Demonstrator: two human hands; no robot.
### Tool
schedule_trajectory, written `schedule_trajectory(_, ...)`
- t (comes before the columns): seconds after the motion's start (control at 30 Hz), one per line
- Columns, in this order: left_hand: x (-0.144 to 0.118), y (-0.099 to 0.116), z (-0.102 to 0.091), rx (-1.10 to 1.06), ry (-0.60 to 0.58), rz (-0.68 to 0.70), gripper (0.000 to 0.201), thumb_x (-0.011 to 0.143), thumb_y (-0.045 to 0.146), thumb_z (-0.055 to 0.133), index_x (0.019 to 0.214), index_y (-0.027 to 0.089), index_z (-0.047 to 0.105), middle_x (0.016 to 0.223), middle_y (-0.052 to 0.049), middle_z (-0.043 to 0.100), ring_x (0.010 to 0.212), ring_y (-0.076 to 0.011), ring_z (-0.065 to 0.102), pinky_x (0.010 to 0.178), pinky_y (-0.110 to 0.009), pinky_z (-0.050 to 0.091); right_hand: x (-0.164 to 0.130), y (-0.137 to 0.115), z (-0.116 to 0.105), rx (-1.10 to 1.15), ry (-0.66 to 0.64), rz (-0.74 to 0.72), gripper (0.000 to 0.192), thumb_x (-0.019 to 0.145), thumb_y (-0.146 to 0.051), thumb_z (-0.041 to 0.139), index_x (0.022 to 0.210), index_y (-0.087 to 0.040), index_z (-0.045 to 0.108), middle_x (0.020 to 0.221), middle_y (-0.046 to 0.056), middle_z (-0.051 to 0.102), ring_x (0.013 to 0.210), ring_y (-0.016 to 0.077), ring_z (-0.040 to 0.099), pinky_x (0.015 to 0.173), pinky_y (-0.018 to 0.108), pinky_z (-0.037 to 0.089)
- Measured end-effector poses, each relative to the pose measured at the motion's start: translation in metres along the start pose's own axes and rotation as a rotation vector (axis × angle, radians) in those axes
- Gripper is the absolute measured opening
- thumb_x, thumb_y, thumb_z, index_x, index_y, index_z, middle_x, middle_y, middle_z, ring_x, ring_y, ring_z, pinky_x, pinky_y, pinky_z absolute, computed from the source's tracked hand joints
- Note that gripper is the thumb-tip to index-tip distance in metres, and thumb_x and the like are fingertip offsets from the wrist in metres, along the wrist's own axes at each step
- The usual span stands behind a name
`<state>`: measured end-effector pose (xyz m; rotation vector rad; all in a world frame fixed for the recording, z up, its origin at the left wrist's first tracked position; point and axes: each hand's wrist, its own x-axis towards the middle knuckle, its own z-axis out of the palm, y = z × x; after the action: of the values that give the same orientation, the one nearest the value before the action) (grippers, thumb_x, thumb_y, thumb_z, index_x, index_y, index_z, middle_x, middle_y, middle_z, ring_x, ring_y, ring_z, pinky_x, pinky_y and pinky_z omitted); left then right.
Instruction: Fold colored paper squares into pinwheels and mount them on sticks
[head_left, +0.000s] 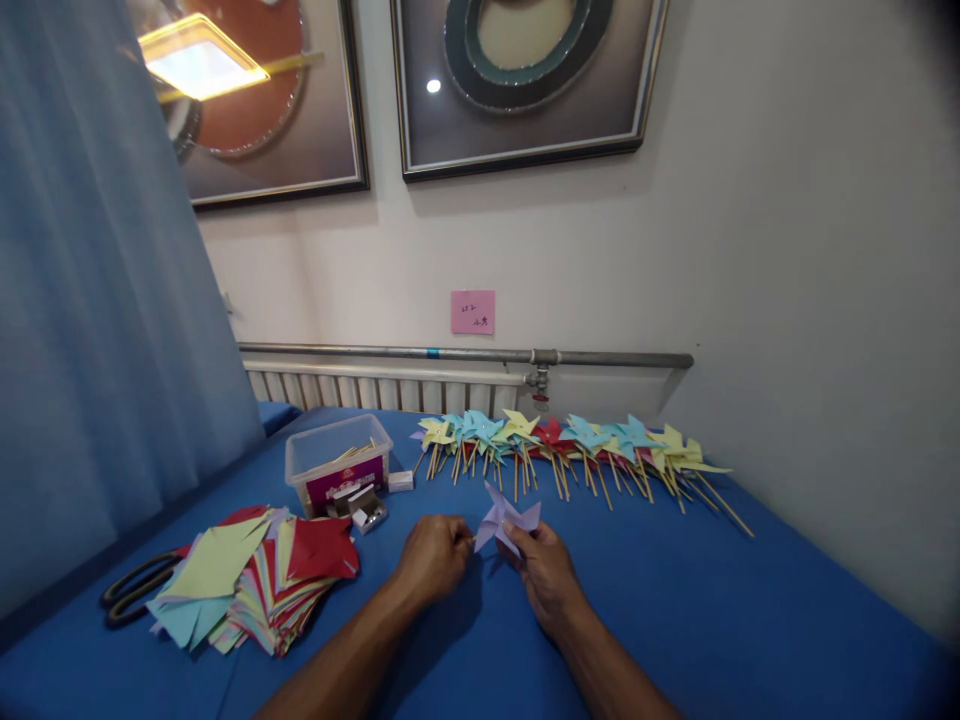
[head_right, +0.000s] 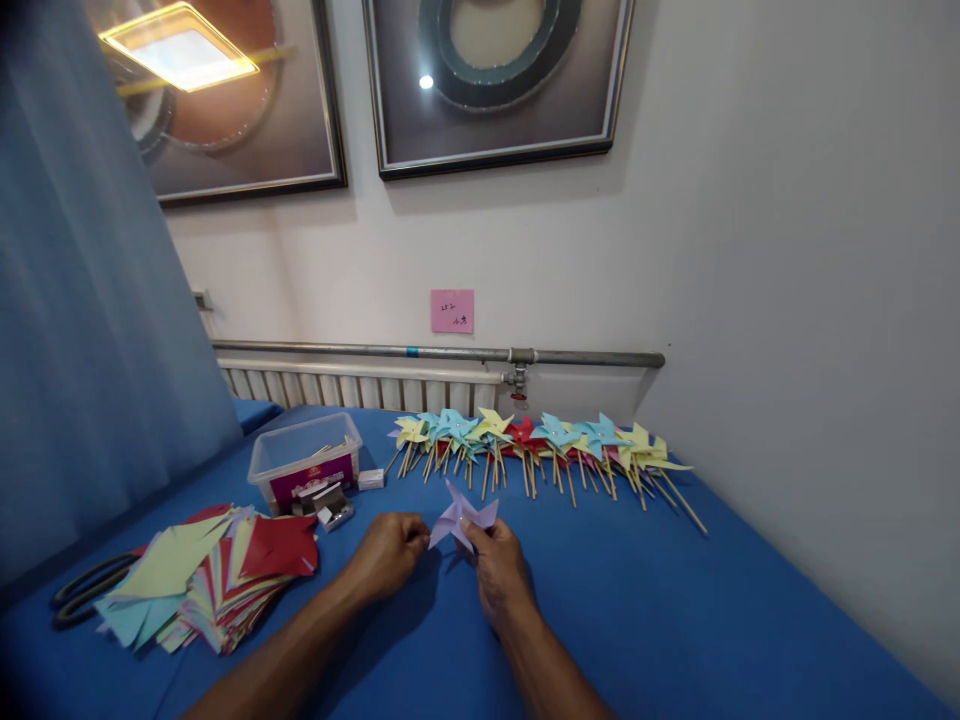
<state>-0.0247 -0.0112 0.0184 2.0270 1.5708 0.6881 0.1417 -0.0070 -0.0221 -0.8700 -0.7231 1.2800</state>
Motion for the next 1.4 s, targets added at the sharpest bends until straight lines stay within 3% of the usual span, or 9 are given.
schedule_trajectory(0.37,-0.001,0.003,0.003,-0.056,0.001,-0.002,0.021,0.083,0.014,0.052,0.080,0.014,0.074,0.070,-0.001,0.068,0.068,-0.0134,0.057,0.061,-0.024,0.031,0.001,0.000,-0.001,0.019,0.027,0.032,0.027,0.052,-0.028,0.090,0.071,-0.022,0.072,0.076,0.002,0.077,0.082,0.0251,0.072,0.075,0.034,0.053)
schedule_trajectory(0.7,0.000,0.005,0.011,-0.112,0.015,-0.042,0.017,0.081,0.013,0.055,0.074,0.014,0.070,0.065,0.001,0.061,0.064,-0.0122,0.051,0.059,-0.024,0.028,0.003,0.001,-0.003,0.049,0.081,0.036,0.033,0.051,-0.030,0.090,0.077,-0.022,0.071,0.076,-0.001,0.074,0.078,0.0210,0.069,0.066,0.029,0.053)
schedule_trajectory(0.93,0.006,-0.006,0.026,-0.303,-0.035,-0.072,0.018,0.081,0.021,0.058,0.064,0.017,0.053,0.054,0.006,0.043,0.052,-0.0090,0.038,0.053,-0.023,0.024,0.001,-0.004,-0.002,0.061,0.056,0.032,0.035,0.052,-0.031,0.089,0.080,-0.021,0.070,0.074,-0.003,0.071,0.074,0.0189,0.067,0.066,0.029,0.053)
schedule_trajectory(1.23,0.009,-0.013,0.040,-0.503,-0.152,-0.111,0.020,0.078,0.030,0.063,0.067,0.019,0.050,0.055,0.005,0.049,0.048,-0.0098,0.045,0.050,-0.023,0.030,0.001,-0.006,-0.001,0.042,0.047,0.033,0.035,0.053,-0.032,0.087,0.081,-0.021,0.070,0.074,-0.001,0.073,0.070,0.0203,0.068,0.063,0.029,0.052)
schedule_trajectory(1.4,0.007,-0.011,0.039,-0.527,-0.160,-0.100,0.017,0.076,0.029,0.062,0.067,0.019,0.052,0.055,0.005,0.047,0.048,-0.0091,0.042,0.049,-0.023,0.030,0.002,-0.007,-0.003,0.029,0.036,0.035,0.034,0.054,-0.032,0.087,0.082,-0.021,0.070,0.076,0.000,0.074,0.073,0.0215,0.069,0.062,0.029,0.052)
